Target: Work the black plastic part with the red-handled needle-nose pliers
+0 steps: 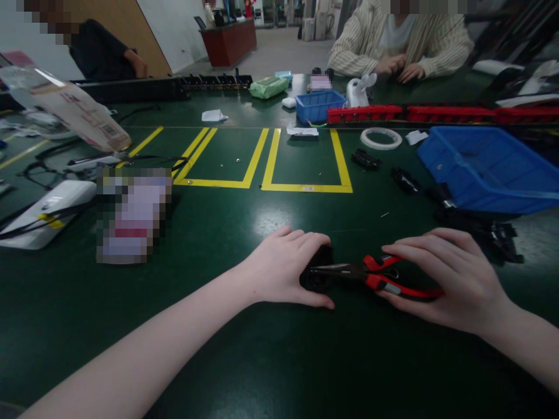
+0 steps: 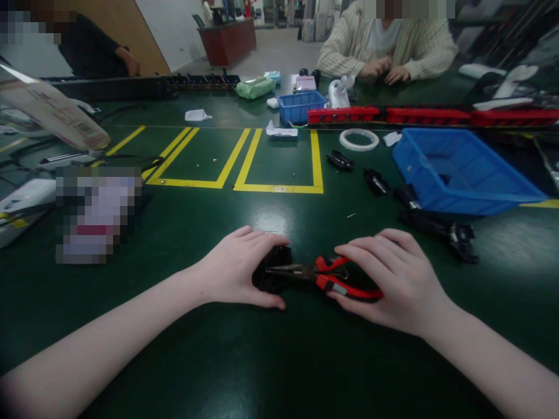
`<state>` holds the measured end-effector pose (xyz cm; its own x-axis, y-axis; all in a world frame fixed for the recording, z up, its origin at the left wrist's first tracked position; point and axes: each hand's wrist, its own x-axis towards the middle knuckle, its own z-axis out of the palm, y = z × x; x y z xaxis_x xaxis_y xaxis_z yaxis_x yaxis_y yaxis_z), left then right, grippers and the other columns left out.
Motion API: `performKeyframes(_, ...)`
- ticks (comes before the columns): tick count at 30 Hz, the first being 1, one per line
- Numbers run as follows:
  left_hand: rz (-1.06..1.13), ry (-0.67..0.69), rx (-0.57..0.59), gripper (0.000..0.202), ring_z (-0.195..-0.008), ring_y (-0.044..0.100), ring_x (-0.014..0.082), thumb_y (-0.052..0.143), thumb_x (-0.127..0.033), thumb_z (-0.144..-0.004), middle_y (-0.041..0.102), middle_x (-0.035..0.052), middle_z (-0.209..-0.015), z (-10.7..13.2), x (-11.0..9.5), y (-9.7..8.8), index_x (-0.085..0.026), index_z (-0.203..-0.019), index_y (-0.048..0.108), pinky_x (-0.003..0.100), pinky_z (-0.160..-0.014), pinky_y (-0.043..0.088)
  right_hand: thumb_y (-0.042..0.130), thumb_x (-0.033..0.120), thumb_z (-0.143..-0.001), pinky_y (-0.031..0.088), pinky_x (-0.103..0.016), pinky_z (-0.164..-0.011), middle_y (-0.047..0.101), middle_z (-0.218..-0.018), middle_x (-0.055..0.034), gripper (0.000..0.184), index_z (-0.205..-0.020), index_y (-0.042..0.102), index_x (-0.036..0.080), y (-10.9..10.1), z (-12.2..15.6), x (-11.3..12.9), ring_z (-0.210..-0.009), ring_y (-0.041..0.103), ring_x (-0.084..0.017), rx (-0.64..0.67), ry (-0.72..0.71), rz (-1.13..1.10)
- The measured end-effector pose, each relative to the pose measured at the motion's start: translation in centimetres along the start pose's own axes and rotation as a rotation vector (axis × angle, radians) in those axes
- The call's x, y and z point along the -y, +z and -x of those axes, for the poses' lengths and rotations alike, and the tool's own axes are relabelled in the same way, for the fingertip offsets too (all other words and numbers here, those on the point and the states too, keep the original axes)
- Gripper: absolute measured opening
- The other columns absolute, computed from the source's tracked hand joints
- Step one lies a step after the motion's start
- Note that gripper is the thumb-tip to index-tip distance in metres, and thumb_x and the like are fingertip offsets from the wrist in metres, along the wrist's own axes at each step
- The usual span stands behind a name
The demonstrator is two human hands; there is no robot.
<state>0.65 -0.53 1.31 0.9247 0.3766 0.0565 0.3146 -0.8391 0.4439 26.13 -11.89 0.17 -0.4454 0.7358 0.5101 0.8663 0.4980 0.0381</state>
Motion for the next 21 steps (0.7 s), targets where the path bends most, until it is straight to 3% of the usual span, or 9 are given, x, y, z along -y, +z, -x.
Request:
performKeyframes(8,-0.139,0.024,-0.065,0.082,-0.094,0.054,0.0259,0.057,-0.077,-0.070,0.056,0.0108,-0.112,0.2,0.4,0.5,-0.014,-0.122,0.052,0.036,-0.079,0.039,0.061,0.040,-0.081,0.044,-0.046,-0.075,0.067,-0.094,-0.0094,0.041,-0.116,0.053,0.020,0.4,-0.1,-0.6,-0.080,0.065,-0.026,0.030,-0.012,-0.016)
performKeyframes(12,-0.077,0.086,-0.062,0.082,-0.106,0.052,0.0269,0.063,-0.070,-0.071,0.049,0.0138,-0.126,0.5,0.9,0.1,-0.012,-0.128,0.049,0.037,-0.089,0.041,0.063,0.043,-0.079,0.044,-0.047,-0.075,0.067,-0.093,-0.0087,0.045,-0.116,0.053,0.020,0.6,0.0,-0.8,-0.080,0.065,-0.027,0.027,-0.009,-0.041)
performKeyframes(16,-0.053,0.131,-0.028,0.071,-0.108,0.052,0.0260,0.065,-0.053,-0.077,0.051,0.0135,-0.126,0.6,1.3,-0.3,-0.011,-0.132,0.048,0.037,-0.091,0.043,0.066,0.043,-0.076,0.045,-0.047,-0.075,0.066,-0.094,-0.0094,0.051,-0.118,0.052,0.020,0.8,-0.1,-0.9,-0.082,0.063,-0.028,0.040,-0.005,-0.047)
performKeyframes(21,-0.025,0.123,-0.032,0.071,-0.105,0.054,0.0260,0.065,-0.056,-0.078,0.054,0.0135,-0.123,0.5,1.4,-0.2,-0.011,-0.131,0.049,0.037,-0.087,0.046,0.066,0.044,-0.076,0.047,-0.046,-0.076,0.064,-0.095,-0.0086,0.051,-0.120,0.049,0.022,0.8,0.0,-0.8,-0.085,0.061,-0.028,0.043,0.039,-0.091)
